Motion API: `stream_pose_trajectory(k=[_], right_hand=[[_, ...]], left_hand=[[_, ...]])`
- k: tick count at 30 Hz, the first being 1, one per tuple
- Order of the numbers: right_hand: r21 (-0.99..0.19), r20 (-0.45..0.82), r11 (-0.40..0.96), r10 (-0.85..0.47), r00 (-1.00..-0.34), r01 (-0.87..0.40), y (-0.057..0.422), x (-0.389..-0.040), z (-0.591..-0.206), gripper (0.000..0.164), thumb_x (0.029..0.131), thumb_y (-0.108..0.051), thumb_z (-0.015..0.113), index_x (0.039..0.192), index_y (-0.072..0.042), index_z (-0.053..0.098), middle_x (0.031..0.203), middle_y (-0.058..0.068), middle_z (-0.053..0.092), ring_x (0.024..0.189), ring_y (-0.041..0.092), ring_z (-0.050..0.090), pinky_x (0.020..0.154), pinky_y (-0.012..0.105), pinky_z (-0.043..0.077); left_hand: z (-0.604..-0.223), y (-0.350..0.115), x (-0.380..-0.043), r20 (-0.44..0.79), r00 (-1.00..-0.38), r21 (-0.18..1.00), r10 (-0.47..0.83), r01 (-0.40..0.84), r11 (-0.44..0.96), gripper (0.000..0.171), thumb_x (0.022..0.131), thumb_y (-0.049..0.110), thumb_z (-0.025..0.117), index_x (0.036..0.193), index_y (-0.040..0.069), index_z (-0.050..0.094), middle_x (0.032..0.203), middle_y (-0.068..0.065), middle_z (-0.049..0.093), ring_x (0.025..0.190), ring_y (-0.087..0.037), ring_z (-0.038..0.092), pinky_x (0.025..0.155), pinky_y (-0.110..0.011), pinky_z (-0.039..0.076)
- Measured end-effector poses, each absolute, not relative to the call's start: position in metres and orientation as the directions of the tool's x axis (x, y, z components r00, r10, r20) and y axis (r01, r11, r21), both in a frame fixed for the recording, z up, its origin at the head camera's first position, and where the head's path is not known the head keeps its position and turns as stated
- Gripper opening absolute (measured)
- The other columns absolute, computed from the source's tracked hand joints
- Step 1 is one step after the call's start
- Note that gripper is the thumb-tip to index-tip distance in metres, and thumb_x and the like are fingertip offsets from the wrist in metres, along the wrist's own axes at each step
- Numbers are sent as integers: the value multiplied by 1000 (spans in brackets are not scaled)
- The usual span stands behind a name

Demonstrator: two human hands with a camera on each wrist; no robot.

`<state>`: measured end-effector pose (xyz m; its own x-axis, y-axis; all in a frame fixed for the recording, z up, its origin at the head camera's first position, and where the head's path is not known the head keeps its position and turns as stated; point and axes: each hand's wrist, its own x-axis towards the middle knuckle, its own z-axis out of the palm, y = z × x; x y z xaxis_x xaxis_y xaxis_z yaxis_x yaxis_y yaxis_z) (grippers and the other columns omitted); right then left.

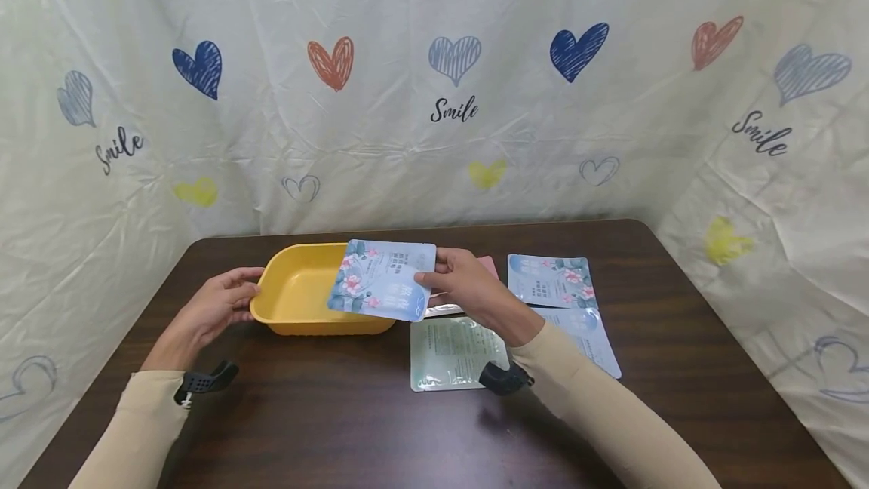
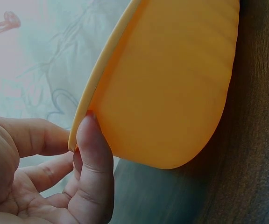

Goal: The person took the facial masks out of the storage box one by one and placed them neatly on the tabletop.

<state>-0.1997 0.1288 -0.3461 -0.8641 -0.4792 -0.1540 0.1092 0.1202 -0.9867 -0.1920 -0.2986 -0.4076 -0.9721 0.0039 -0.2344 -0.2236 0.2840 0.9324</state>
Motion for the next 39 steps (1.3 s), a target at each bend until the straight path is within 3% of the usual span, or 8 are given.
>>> stream_pose_trajectory(k=[7, 11, 14, 18, 32, 39], right_hand=[[-982, -169, 156, -480, -861, 106, 148, -191, -350, 49, 99, -11, 64, 143, 2, 48, 125, 21, 66, 98, 26, 71, 79, 37, 60], [-979, -180, 169, -472, -863, 111, 158, -185, -354, 48, 99, -12, 66, 141, 3, 49, 136, 18, 55, 99, 27, 71, 78, 37, 60], [-975, -198, 180, -464, -864, 127, 166, -179, -356, 49, 98, -14, 67, 140, 4, 50, 136, 16, 56, 100, 28, 71, 79, 37, 61], [-970, -216, 203, -463, -860, 135, 176, -171, -359, 52, 99, -18, 66, 142, 5, 48, 126, 17, 68, 101, 28, 71, 81, 38, 60], [-974, -223, 162, -556, -800, 160, 204, -147, -367, 68, 100, -16, 65, 153, 8, 29, 136, 20, 62, 105, 28, 70, 83, 39, 61], [-965, -257, 196, -542, -801, 176, 215, -136, -374, 64, 98, -16, 67, 148, 8, 35, 131, 16, 66, 101, 27, 71, 78, 37, 61]], left_hand=[[-407, -298, -192, -237, -971, 931, 3, -227, 285, 52, 104, 13, 53, 153, 3, 39, 115, -16, 61, 85, -19, 65, 73, -30, 60], [-408, -298, -193, -237, -971, 932, 3, -227, 282, 52, 103, 13, 54, 153, 3, 39, 121, -22, 59, 87, -21, 65, 73, -30, 60], [-409, -297, -193, -238, -971, 931, -1, -228, 285, 52, 104, 14, 54, 153, 4, 39, 121, -22, 58, 88, -22, 65, 73, -30, 61], [-409, -297, -193, -238, -971, 930, -4, -229, 287, 53, 104, 14, 54, 153, 4, 39, 122, -22, 58, 88, -22, 65, 74, -30, 61], [-412, -298, -195, -246, -969, 927, -13, -239, 287, 54, 104, 16, 54, 154, 4, 38, 126, -23, 57, 89, -23, 64, 73, -29, 60], [-412, -298, -194, -242, -970, 932, -8, -235, 278, 53, 104, 16, 54, 154, 5, 39, 126, -24, 58, 86, -21, 65, 73, -29, 60]])
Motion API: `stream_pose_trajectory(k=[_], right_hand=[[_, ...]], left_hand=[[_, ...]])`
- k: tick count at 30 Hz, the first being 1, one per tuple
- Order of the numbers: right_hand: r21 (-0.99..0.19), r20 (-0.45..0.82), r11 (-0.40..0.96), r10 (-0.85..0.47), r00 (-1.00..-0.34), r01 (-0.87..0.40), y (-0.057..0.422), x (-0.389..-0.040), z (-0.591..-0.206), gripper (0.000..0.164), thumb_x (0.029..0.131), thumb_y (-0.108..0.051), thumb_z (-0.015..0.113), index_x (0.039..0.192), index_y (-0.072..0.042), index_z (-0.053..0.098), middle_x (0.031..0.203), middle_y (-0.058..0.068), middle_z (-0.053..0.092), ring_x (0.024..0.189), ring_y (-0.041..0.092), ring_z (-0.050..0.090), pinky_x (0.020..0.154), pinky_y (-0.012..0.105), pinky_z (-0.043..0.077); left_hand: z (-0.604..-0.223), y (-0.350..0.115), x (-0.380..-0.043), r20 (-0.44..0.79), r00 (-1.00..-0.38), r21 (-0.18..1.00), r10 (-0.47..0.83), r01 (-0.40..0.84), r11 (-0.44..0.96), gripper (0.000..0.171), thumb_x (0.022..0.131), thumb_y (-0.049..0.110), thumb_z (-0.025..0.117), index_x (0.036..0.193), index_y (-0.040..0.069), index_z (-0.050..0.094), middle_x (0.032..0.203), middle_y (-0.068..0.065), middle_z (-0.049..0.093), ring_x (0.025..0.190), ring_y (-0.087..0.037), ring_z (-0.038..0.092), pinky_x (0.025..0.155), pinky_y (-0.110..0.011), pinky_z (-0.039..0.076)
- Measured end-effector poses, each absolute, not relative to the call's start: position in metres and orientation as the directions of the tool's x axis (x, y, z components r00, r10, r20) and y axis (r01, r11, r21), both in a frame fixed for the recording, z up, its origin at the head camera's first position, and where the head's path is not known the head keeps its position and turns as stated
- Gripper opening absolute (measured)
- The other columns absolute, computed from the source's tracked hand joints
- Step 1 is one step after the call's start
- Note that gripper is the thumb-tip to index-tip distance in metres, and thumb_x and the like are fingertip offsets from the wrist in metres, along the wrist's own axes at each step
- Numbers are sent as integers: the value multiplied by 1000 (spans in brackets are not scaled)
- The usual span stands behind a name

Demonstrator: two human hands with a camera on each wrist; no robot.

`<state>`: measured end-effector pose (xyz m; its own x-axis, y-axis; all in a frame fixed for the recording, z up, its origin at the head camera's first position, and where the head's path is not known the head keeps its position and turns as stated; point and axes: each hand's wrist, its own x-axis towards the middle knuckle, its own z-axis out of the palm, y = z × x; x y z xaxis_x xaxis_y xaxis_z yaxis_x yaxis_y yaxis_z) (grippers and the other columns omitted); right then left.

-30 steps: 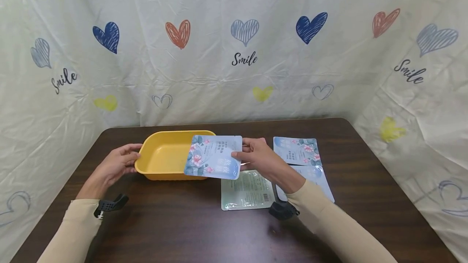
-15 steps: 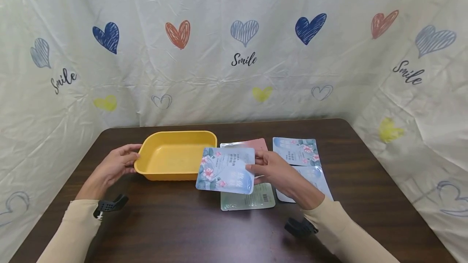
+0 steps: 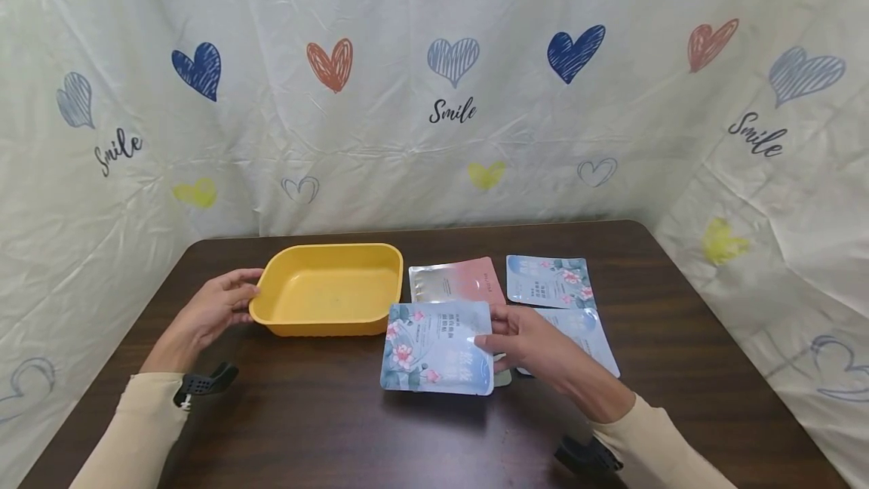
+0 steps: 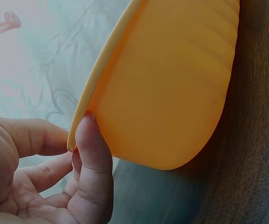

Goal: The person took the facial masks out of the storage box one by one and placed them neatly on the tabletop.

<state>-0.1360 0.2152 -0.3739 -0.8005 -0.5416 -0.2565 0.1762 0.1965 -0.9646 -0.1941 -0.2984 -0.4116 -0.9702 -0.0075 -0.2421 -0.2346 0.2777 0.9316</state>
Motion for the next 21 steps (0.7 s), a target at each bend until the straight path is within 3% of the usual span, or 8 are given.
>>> stream_pose_trajectory(k=[10, 21], right_hand=[[-959, -282, 172, -567, -774, 224, 228, -119, -386, 59, 98, -13, 66, 143, 14, 38, 125, 18, 68, 101, 31, 72, 80, 43, 61], [-939, -339, 177, -599, -725, 294, 239, -102, -395, 59, 97, -10, 67, 143, 15, 39, 124, 18, 69, 101, 28, 72, 76, 39, 62]], left_hand=[[-409, -298, -191, -232, -973, 936, 3, -222, 272, 52, 104, 14, 54, 153, 3, 39, 124, -25, 57, 85, -20, 65, 73, -29, 60], [-410, -297, -193, -240, -971, 932, -4, -232, 277, 53, 104, 15, 55, 153, 4, 39, 125, -24, 57, 85, -19, 64, 73, -28, 60]])
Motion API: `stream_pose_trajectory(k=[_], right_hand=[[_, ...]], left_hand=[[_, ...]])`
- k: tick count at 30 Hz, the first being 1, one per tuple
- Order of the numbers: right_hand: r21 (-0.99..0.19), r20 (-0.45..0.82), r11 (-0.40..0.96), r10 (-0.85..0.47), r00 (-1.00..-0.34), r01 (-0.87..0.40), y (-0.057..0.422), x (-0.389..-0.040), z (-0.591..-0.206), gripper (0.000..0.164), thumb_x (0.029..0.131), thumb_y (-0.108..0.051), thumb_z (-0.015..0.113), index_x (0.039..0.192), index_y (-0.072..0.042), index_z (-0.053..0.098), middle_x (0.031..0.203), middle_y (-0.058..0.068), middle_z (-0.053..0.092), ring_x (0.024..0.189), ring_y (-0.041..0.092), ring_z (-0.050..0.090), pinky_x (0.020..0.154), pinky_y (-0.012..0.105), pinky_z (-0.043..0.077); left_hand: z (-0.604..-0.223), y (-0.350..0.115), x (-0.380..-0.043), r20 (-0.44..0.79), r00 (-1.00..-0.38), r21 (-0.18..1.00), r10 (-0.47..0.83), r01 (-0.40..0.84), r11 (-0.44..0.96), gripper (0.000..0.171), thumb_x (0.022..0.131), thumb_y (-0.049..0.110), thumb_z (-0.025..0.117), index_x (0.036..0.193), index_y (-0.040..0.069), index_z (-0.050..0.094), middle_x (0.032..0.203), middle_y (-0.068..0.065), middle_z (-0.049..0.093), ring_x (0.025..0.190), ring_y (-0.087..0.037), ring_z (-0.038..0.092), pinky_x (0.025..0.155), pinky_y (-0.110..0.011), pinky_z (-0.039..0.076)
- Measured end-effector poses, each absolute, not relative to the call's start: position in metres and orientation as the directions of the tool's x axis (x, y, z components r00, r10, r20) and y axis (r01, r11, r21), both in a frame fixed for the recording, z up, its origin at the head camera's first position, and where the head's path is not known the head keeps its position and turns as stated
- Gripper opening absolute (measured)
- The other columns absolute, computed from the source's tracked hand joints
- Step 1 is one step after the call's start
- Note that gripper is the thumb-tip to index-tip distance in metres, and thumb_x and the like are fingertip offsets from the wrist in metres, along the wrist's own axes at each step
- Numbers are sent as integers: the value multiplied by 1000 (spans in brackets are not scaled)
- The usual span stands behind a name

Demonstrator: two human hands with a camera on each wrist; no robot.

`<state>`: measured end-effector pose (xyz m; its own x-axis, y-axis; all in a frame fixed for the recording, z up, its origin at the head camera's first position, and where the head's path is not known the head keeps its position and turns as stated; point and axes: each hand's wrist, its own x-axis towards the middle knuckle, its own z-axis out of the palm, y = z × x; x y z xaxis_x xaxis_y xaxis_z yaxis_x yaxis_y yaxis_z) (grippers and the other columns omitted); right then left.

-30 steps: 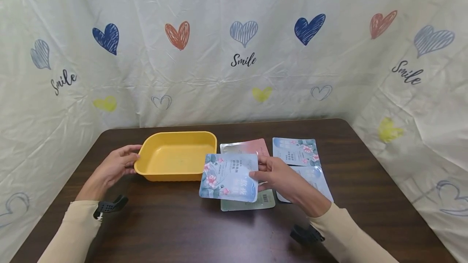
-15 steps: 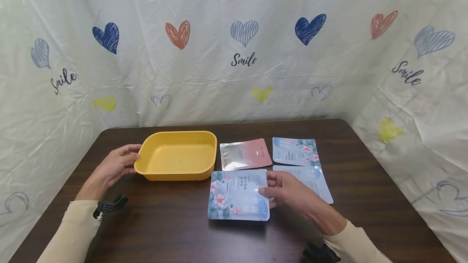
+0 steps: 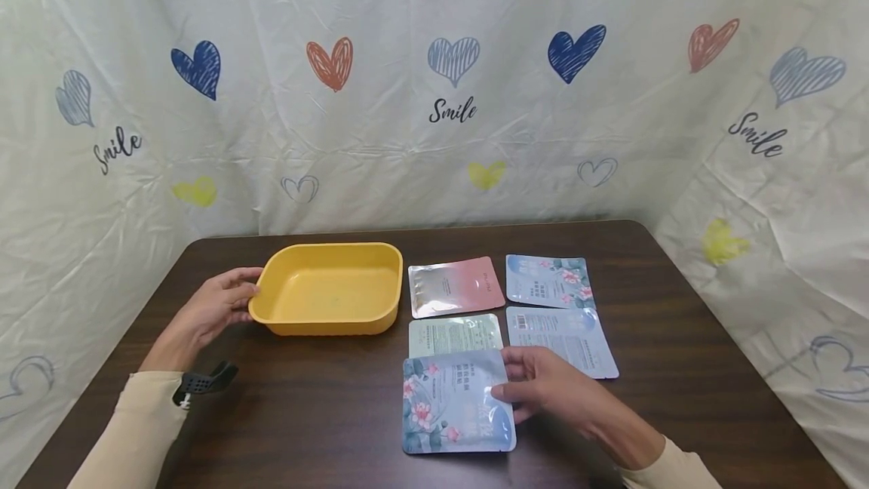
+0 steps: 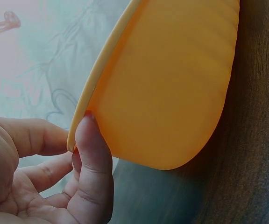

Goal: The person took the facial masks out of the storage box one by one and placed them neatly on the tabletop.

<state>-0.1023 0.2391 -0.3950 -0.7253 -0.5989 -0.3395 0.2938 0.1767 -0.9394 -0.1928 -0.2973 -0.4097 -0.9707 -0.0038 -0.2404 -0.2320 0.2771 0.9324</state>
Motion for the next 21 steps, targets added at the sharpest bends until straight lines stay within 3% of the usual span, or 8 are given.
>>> stream_pose_trajectory(k=[12, 21], right_hand=[[-928, -331, 128, -710, -622, 349, 246, -93, -407, 50, 98, -3, 62, 141, 13, 42, 125, 22, 67, 101, 30, 72, 73, 37, 62], [-936, -317, 159, -765, -561, 313, 243, -88, -410, 47, 97, -1, 61, 139, 13, 44, 125, 25, 66, 103, 31, 71, 72, 36, 62]], left_hand=[[-409, -298, -192, -246, -969, 933, -3, -238, 271, 53, 104, 15, 55, 154, 5, 39, 126, -24, 57, 83, -20, 64, 72, -28, 60], [-409, -298, -192, -241, -970, 935, -1, -233, 269, 53, 104, 15, 55, 153, 5, 39, 125, -23, 58, 83, -19, 64, 72, -28, 60]])
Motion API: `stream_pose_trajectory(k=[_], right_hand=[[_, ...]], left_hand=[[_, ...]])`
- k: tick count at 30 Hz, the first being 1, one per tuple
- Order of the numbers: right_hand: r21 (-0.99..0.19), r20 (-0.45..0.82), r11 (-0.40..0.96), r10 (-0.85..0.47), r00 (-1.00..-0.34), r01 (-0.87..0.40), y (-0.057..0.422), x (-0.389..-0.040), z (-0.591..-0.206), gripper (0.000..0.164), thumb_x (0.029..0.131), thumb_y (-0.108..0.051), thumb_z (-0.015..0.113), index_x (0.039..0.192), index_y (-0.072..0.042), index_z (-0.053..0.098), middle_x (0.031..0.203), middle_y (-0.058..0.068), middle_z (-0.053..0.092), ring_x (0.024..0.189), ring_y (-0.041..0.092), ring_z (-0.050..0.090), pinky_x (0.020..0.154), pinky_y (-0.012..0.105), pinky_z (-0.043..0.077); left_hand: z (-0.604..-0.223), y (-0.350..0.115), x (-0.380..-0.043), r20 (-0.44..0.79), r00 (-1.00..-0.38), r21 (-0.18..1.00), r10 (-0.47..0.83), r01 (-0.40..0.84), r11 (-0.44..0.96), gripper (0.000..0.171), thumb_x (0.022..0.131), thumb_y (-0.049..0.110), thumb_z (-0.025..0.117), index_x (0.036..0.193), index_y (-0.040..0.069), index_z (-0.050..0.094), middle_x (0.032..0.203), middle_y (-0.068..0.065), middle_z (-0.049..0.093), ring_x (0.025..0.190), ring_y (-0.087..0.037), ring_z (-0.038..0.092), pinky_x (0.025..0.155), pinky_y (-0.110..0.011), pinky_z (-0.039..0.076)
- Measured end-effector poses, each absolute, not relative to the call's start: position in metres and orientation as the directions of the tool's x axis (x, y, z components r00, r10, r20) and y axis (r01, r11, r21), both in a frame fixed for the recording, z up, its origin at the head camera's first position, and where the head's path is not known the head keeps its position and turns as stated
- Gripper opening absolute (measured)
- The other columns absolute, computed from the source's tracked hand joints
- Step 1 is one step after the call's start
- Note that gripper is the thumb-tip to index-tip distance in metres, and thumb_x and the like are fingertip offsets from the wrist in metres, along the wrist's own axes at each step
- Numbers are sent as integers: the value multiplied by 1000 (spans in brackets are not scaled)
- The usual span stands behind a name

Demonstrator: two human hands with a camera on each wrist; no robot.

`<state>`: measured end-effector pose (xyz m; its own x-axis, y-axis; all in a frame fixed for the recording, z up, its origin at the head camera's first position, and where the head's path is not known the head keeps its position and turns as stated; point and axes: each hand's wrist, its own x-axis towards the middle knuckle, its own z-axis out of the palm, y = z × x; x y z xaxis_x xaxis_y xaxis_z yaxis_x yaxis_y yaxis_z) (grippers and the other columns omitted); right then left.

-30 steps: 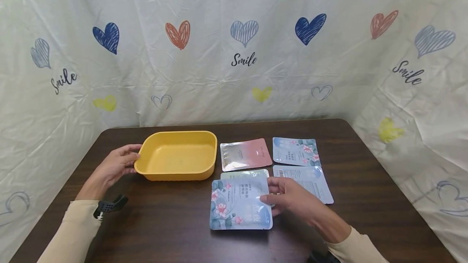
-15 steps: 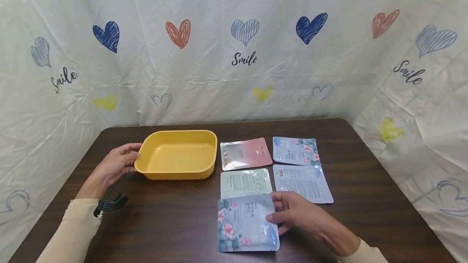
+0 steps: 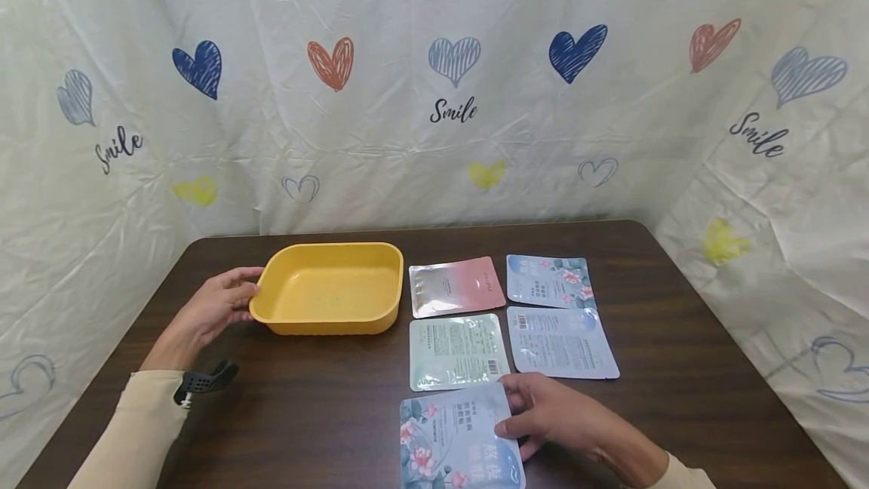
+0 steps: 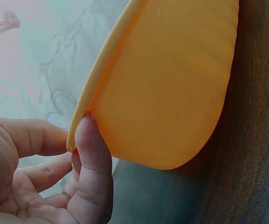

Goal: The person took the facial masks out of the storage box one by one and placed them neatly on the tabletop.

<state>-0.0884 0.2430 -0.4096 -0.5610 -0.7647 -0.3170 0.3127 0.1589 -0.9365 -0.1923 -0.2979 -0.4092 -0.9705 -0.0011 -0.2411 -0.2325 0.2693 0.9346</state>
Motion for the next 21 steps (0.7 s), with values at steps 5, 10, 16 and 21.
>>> stream_pose_trajectory(k=[5, 10, 16, 21], right_hand=[[-933, -338, 183, -747, -573, 312, 243, -87, -410, 45, 97, -3, 62, 137, 12, 46, 122, 24, 68, 100, 30, 71, 72, 36, 62], [-932, -339, 184, -745, -574, 311, 244, -87, -411, 46, 97, -1, 61, 137, 13, 45, 122, 24, 68, 100, 30, 71, 71, 37, 62], [-930, -347, 191, -736, -582, 314, 246, -88, -412, 47, 97, -1, 61, 138, 13, 44, 122, 24, 68, 100, 30, 71, 71, 37, 62], [-929, -366, 239, -699, -614, 281, 244, -88, -411, 45, 98, -5, 63, 136, 14, 46, 116, 22, 70, 95, 28, 71, 67, 35, 62]], left_hand=[[-409, -298, -192, -244, -970, 934, -4, -236, 269, 53, 104, 15, 55, 154, 5, 39, 127, -25, 57, 83, -20, 63, 72, -28, 60], [-410, -297, -193, -244, -970, 932, -10, -238, 275, 54, 104, 16, 54, 154, 6, 38, 129, -25, 56, 85, -21, 62, 72, -28, 59], [-410, -297, -193, -244, -970, 931, -15, -238, 276, 53, 104, 15, 54, 154, 6, 39, 130, -25, 55, 86, -21, 62, 72, -27, 59], [-409, -297, -192, -243, -970, 934, -11, -237, 268, 54, 104, 15, 55, 154, 5, 39, 129, -25, 55, 85, -21, 63, 72, -28, 59]])
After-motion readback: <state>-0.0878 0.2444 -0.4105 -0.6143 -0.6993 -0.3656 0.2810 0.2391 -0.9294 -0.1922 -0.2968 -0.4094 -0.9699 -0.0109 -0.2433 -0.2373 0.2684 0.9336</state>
